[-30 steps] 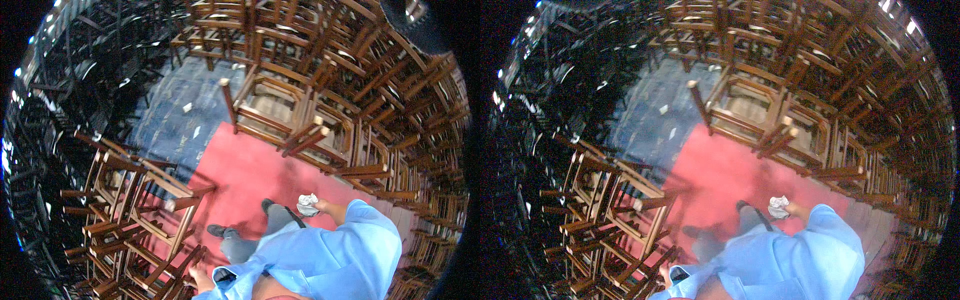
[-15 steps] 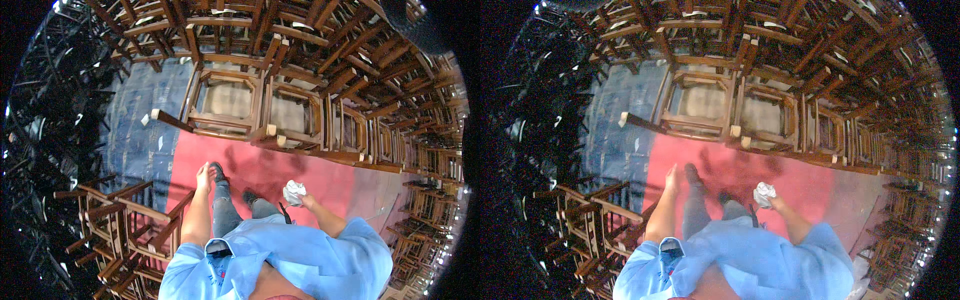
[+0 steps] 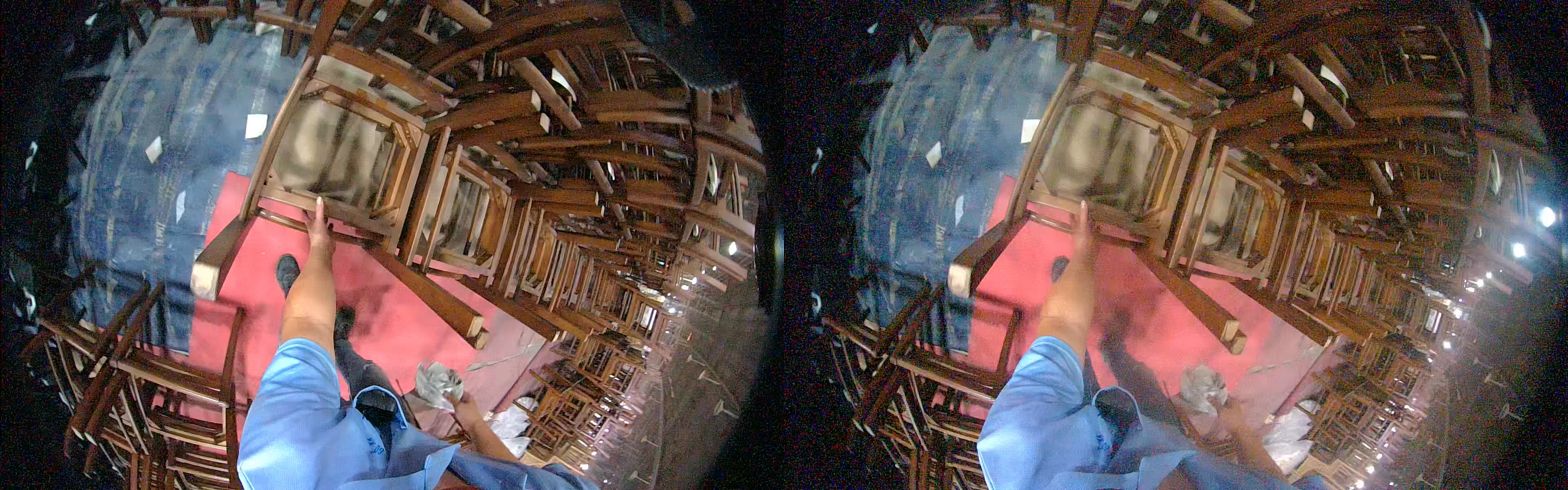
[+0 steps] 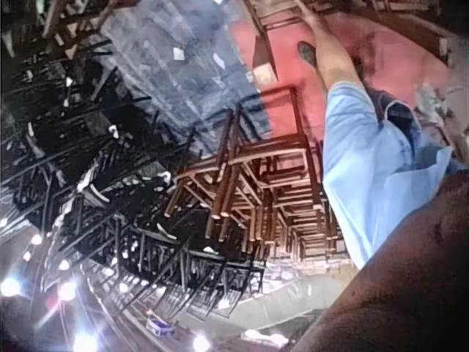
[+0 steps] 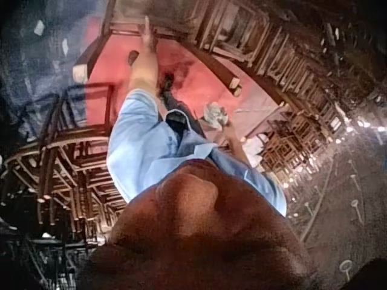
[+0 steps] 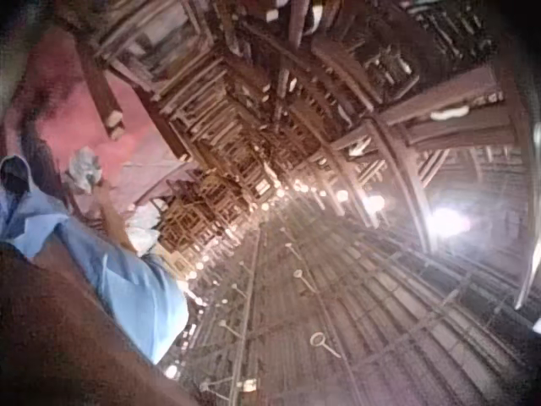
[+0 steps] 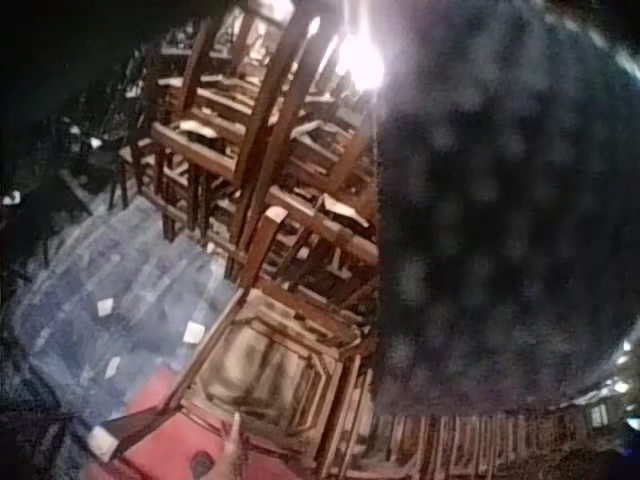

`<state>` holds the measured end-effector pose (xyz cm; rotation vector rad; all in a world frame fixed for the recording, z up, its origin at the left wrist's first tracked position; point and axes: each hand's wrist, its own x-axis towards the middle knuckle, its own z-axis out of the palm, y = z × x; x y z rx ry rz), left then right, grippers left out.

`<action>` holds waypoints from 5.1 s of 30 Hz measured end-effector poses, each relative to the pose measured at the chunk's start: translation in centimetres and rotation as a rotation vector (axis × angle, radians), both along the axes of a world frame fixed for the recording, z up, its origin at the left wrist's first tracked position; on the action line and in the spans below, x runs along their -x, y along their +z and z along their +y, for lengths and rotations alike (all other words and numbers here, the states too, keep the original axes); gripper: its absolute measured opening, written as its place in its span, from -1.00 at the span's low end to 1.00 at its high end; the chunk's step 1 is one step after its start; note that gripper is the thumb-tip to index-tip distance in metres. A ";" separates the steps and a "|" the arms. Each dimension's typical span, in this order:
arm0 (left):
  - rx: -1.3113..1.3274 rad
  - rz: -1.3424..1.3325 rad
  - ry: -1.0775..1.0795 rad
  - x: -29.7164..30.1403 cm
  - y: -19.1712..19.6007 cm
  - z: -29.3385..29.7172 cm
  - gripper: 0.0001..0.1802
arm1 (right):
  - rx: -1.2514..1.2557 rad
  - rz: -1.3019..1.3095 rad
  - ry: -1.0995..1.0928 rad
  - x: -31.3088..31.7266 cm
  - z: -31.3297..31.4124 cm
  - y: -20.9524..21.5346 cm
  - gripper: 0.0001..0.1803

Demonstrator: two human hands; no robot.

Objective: The person wipes wooden chairs with a white cloth in a room filled with stacked chairs. They lift and rotate chairs to wipe different parts, then place them back among the stacks.

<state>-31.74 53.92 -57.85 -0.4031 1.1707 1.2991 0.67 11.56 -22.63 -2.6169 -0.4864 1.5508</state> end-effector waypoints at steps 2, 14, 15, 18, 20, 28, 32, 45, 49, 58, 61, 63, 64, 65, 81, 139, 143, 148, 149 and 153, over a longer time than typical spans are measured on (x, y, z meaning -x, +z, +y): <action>-0.068 -0.112 -0.035 -2.1 1.4 2.2 0.02 | -0.093 -0.024 0.282 0.5 -4.4 0.2 -0.58; 0.042 0.136 0.150 2.7 2.5 3.1 0.05 | 0.099 -0.104 0.008 0.3 1.2 1.6 -0.61; -0.002 0.184 0.183 4.8 1.4 2.8 0.06 | 0.040 -0.011 -0.001 -1.0 2.3 1.3 -0.61; -0.015 0.241 0.194 6.2 3.6 1.2 0.04 | -0.077 0.099 -0.017 -2.2 2.6 -0.1 -0.59; 0.014 0.265 0.111 7.3 4.6 -0.8 0.03 | -0.027 0.038 0.083 -1.7 5.3 0.9 -0.59; -0.021 0.320 0.208 10.6 -0.1 -14.9 -0.02 | -0.044 0.126 0.590 -9.3 10.5 -5.4 -0.66; 0.093 0.259 0.064 8.5 1.8 -20.3 0.07 | -0.006 0.086 0.717 -12.4 9.5 -6.4 -0.66; 0.172 0.437 0.152 7.1 -1.4 -29.6 0.08 | 0.038 0.280 1.826 9.5 18.3 5.9 -0.77; 0.232 0.428 0.187 7.6 2.3 -29.3 0.07 | -0.602 0.135 1.879 18.9 29.7 13.5 -0.84; 0.382 0.487 0.038 7.3 2.5 -26.2 0.01 | -0.052 -0.195 1.950 16.9 67.7 -15.1 -0.43; 0.374 0.427 0.120 8.1 2.5 -29.5 -0.08 | 0.027 0.130 1.544 24.1 64.2 -23.4 -0.33; 0.437 0.471 0.180 7.3 -1.2 -32.4 -0.01 | 0.241 0.298 1.310 30.5 61.4 -23.7 -0.34; 0.426 0.440 0.182 6.7 -1.7 -32.0 0.01 | 0.298 0.223 1.300 30.7 61.8 -23.9 -0.39; 0.431 0.411 0.191 6.1 -1.8 -32.2 0.03 | 0.350 0.223 1.498 31.8 61.8 -23.4 -0.56; 0.346 0.199 0.418 -2.9 7.3 -38.1 0.27 | 0.374 0.272 1.964 35.2 54.0 -10.8 -0.74; 0.720 0.532 0.302 12.9 2.6 -93.1 0.00 | 0.009 0.195 1.945 39.1 -7.2 -18.0 -0.62; 1.070 0.787 0.276 12.6 5.0 -91.1 -0.15 | -0.504 -0.007 2.116 33.7 -4.1 -18.0 -0.47; 1.132 1.127 0.394 8.8 10.0 -88.3 -0.42 | -0.657 -0.038 1.764 18.9 2.0 -17.7 -0.59; 1.155 1.172 0.406 7.2 10.8 -86.6 -0.45 | -0.753 -0.140 1.769 13.6 5.7 -20.4 -0.60; 1.220 1.437 0.419 -2.2 10.8 -86.4 -0.57 | -0.482 -0.138 1.759 0.7 5.4 -21.4 -0.59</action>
